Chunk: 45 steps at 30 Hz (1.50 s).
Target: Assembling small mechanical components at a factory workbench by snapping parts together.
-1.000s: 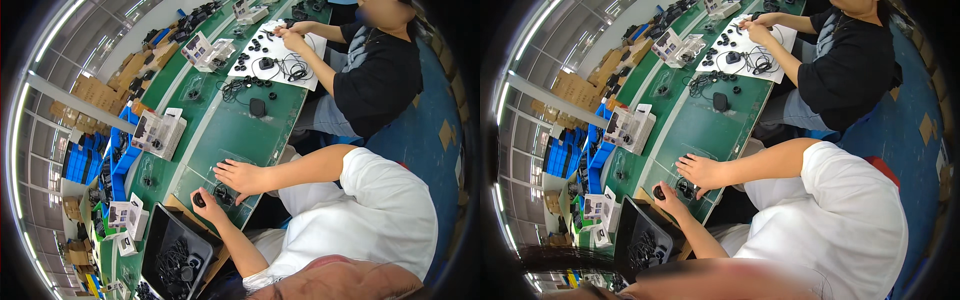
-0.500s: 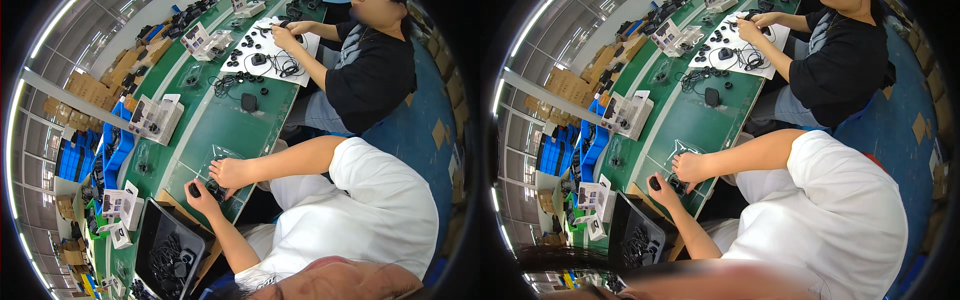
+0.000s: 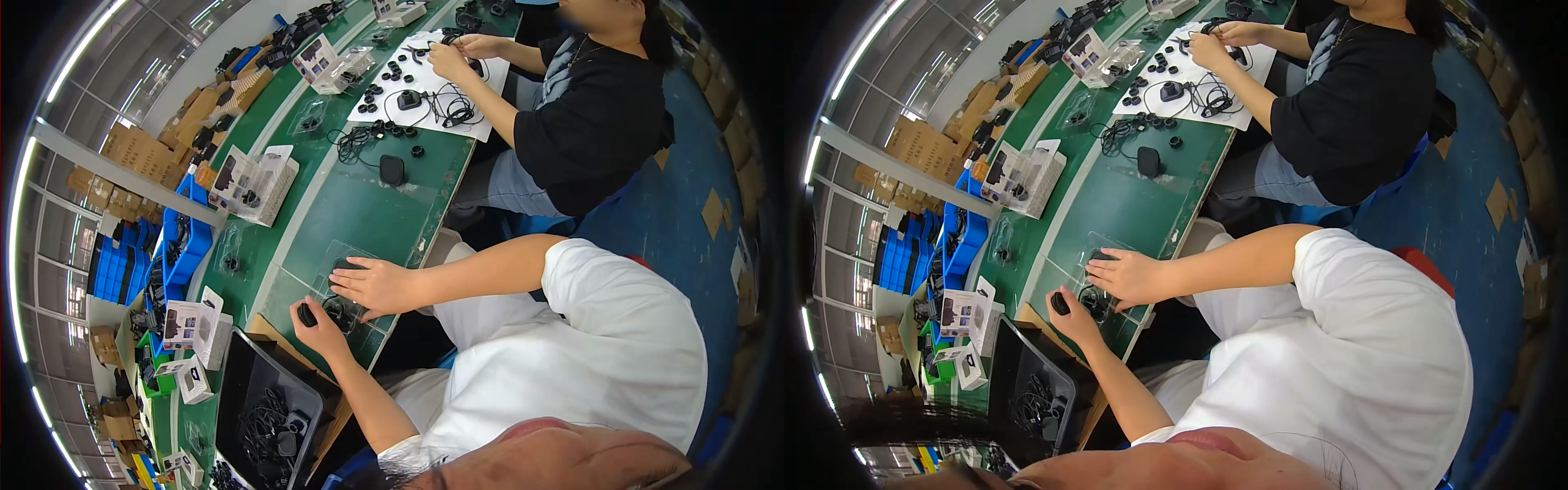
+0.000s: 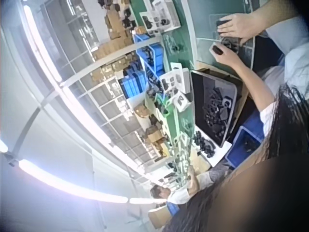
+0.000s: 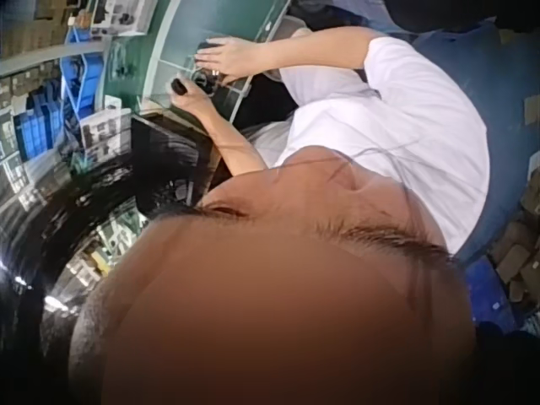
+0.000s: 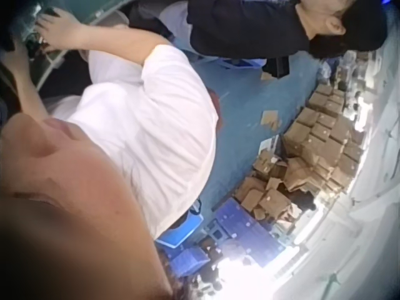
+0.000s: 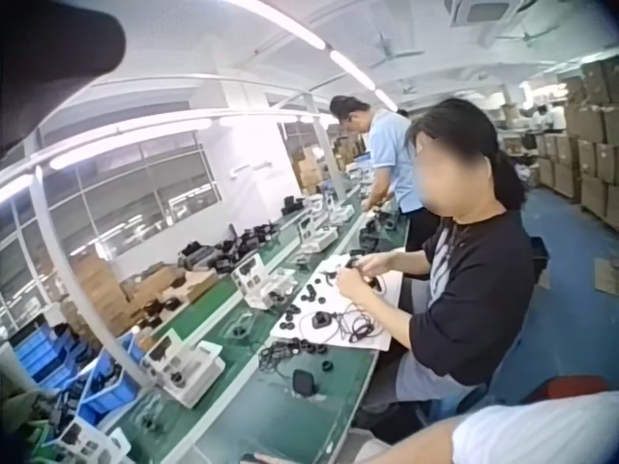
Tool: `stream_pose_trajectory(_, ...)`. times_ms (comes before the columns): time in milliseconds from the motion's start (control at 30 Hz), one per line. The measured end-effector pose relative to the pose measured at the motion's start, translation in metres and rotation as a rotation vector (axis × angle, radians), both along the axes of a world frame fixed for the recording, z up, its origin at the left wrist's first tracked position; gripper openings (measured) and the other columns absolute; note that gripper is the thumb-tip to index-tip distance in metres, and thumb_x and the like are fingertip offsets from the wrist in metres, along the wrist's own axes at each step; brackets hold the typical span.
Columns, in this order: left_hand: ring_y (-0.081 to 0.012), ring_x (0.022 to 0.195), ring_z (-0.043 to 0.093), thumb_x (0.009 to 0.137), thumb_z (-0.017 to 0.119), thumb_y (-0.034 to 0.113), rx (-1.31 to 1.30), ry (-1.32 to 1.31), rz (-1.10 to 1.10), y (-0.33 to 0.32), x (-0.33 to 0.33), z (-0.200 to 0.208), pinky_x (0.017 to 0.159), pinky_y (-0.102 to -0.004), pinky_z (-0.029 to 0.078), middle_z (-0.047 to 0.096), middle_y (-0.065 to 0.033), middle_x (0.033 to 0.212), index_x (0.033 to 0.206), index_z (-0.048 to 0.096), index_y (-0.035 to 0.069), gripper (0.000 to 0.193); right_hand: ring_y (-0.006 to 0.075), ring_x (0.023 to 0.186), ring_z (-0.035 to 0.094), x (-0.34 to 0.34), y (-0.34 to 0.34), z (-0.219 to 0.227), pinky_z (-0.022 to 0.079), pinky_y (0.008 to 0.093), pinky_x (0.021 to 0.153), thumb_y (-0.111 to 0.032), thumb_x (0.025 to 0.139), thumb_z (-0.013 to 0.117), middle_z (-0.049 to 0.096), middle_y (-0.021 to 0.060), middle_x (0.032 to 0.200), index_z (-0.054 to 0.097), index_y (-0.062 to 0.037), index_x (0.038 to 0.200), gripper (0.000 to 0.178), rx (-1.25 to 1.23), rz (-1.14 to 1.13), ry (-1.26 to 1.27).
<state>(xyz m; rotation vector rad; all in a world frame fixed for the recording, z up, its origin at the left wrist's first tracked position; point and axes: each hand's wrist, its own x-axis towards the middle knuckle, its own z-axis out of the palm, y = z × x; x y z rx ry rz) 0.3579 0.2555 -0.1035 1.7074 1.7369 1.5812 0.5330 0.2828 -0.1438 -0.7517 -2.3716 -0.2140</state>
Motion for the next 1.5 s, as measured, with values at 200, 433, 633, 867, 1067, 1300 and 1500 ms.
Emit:
stream_pose_trajectory(200, -0.0154, 0.066, 0.049, 0.098, 0.058, 0.018, -0.07, -0.071, 0.03, 0.001, -0.039, -0.001, 0.065, -0.0281, 0.044, 0.057, -0.0047, 0.073, 0.089, 0.058, 0.002, 0.018, 0.0255, 0.13, 0.052, -0.033, 0.003, -0.013, 0.037, 0.0367, 0.111, -0.05, 0.075, 0.074, 0.055, 0.0149, 0.141, 0.056, -0.0012, 0.131, 0.076, -0.062, 0.063, 0.039)
stream_pose_trajectory(433, -0.02, 0.082, 0.05, 0.091, 0.054, 0.009, -0.137, -0.091, -0.181, 0.04, -0.062, -0.008, 0.078, -0.0325, 0.044, 0.056, -0.0142, 0.106, 0.122, 0.047, 0.004, 0.032, 0.023, 0.131, 0.052, -0.036, 0.01, -0.009, 0.038, 0.037, 0.111, -0.043, 0.075, 0.074, 0.052, 0.0091, 0.145, 0.053, -0.0049, 0.137, 0.076, -0.157, 0.083, 0.018)
stream_pose_trajectory(633, -0.0259, 0.101, 0.054, 0.094, 0.049, 0.009, -0.087, -0.205, -0.357, 0.045, -0.061, -0.019, 0.092, -0.0356, 0.041, 0.056, -0.0171, 0.122, 0.138, 0.042, 0.005, 0.044, 0.0204, 0.134, 0.049, -0.033, 0.0, 0.009, 0.037, 0.0362, 0.112, -0.043, 0.078, 0.071, 0.051, 0.0088, 0.146, 0.053, -0.0045, 0.137, 0.072, -0.176, 0.019, -0.003)
stream_pose_trajectory(867, -0.0278, 0.105, 0.058, 0.089, 0.064, 0.009, -0.062, 0.332, -0.223, 0.023, -0.056, -0.018, 0.096, -0.0377, 0.04, 0.059, -0.0145, 0.128, 0.144, 0.042, 0.005, 0.06, 0.0198, 0.134, 0.049, -0.032, -0.006, 0.014, 0.034, 0.0345, 0.113, -0.041, 0.081, 0.071, 0.052, 0.0095, 0.145, 0.055, -0.0038, 0.134, 0.067, -0.197, 0.008, -0.007)
stream_pose_trajectory(1067, -0.0275, 0.104, 0.06, 0.081, 0.073, 0.006, -0.089, 0.525, -0.147, 0.01, -0.058, -0.006, 0.095, -0.0379, 0.044, 0.062, -0.0128, 0.127, 0.133, 0.054, 0.005, 0.056, 0.0208, 0.129, 0.053, -0.031, -0.006, 0.017, 0.039, 0.0348, 0.108, -0.039, 0.083, 0.07, 0.056, 0.0084, 0.14, 0.06, -0.0064, 0.127, 0.055, -0.199, 0.017, 0.022)
stream_pose_trajectory(1300, -0.026, 0.103, 0.06, 0.085, 0.069, 0.005, -0.068, 0.36, -0.056, 0.01, -0.056, -0.003, 0.086, -0.0338, 0.047, 0.065, -0.0112, 0.117, 0.126, 0.056, 0.007, 0.043, 0.0213, 0.108, 0.059, -0.041, 0.012, 0.034, 0.046, 0.0333, 0.093, -0.025, 0.084, 0.07, 0.063, 0.0048, 0.12, 0.059, -0.0092, 0.123, 0.043, -0.479, -0.037, 0.138)
stream_pose_trajectory(1500, -0.0249, 0.097, 0.061, 0.091, 0.063, 0.01, -0.004, -0.087, -0.116, 0.016, -0.054, -0.001, 0.08, -0.0318, 0.048, 0.066, -0.0095, 0.102, 0.125, 0.054, 0.007, 0.035, 0.0206, 0.088, 0.058, -0.047, 0.026, 0.026, 0.048, 0.0318, 0.08, -0.012, 0.084, 0.067, 0.062, 0.0037, 0.099, 0.059, -0.0106, 0.116, 0.033, -0.433, -0.017, 0.196)
